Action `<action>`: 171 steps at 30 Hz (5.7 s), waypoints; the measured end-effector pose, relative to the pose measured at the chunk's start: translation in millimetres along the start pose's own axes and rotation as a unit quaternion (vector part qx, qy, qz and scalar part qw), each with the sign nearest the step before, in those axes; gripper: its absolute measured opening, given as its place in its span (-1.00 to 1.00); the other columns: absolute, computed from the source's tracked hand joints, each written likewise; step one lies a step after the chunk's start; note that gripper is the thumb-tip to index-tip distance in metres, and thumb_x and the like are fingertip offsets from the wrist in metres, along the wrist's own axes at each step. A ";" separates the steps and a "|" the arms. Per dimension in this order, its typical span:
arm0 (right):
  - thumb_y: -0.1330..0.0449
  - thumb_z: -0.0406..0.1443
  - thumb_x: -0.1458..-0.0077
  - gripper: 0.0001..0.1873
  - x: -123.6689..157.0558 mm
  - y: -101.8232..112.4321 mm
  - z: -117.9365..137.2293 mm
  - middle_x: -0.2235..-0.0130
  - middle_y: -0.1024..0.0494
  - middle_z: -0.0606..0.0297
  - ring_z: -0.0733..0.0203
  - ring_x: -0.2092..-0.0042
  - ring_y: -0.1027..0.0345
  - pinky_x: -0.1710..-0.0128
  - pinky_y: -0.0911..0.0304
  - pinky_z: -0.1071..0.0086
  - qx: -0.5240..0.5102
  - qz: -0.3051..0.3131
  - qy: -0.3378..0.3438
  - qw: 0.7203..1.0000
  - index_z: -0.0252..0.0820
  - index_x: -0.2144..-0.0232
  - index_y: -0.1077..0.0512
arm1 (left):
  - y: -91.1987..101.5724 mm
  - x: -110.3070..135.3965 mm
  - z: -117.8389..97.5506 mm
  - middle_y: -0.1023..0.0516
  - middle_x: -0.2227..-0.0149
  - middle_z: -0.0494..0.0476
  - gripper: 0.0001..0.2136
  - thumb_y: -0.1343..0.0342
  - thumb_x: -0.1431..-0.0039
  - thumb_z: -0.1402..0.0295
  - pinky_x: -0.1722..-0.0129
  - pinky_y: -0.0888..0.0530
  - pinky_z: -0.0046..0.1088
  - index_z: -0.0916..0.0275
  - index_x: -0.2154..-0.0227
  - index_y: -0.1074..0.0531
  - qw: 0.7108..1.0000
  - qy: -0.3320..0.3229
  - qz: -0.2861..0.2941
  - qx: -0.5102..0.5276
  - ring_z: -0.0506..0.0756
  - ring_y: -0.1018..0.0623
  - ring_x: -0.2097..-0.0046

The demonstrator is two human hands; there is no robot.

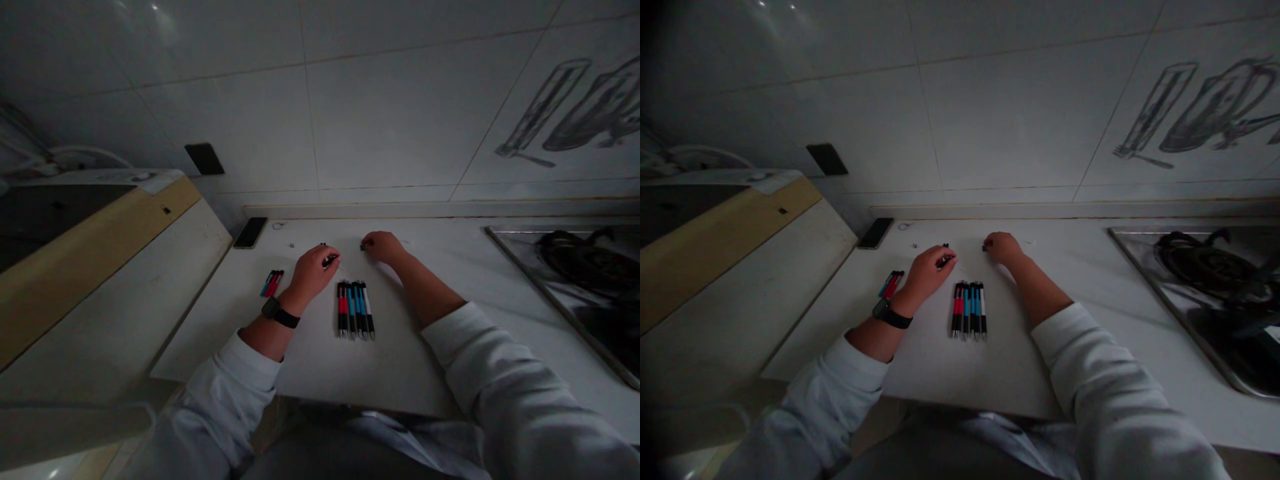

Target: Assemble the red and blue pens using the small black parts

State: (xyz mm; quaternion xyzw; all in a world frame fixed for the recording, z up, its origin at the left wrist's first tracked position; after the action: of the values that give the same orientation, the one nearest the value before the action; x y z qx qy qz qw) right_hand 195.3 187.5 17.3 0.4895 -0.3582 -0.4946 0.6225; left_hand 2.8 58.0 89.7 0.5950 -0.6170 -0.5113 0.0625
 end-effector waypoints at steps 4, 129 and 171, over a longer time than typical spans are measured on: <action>-0.19 -0.38 -0.19 -0.68 1.7 0.7 -0.6 0.03 -0.67 0.17 0.09 0.00 -0.52 -0.02 -0.29 0.38 -0.016 -0.005 0.005 1.000 -0.12 0.05 -0.62 | 0.9 -0.3 1.5 -0.60 0.23 0.10 -0.96 -0.17 -0.32 0.38 0.11 -0.50 -0.35 0.19 0.23 -0.51 1.000 -0.002 -0.002 0.000 0.09 -0.57 0.19; -0.09 -0.13 -0.35 -0.69 109.3 35.0 76.9 0.20 -0.59 0.17 0.19 0.21 -0.42 0.12 -0.25 0.36 -0.177 -0.039 0.160 0.970 -0.18 0.18 -0.57 | -28.6 5.6 -3.7 -0.64 0.17 0.08 -0.65 -0.34 -0.16 0.45 0.07 -0.55 -0.35 0.14 -0.01 -0.49 0.995 -0.003 0.064 0.077 0.08 -0.63 0.16; 0.00 -0.02 -0.36 -0.61 98.1 -3.5 51.8 0.45 -0.47 0.35 0.22 0.39 -0.32 0.31 -0.20 0.35 -0.359 -0.079 0.087 0.926 -0.12 0.36 -0.42 | -48.2 5.2 30.2 -0.35 0.48 0.01 -0.65 0.13 -0.43 0.12 0.35 -0.26 -0.43 0.18 0.45 -0.25 0.982 0.119 0.092 0.117 0.05 -0.36 0.37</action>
State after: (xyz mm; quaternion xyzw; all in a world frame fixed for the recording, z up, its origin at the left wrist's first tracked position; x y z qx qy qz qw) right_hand 171.2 79.4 23.9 0.3012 -0.0615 -0.5928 0.7444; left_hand 12.9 81.7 38.8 0.5954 -0.7129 -0.3532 0.1119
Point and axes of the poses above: each hand's wrist, its own x-axis away from the middle knuckle, its own y-axis out of the back of the hand, z = x × y, the point moved 9 cm from there along -x, towards the middle knuckle
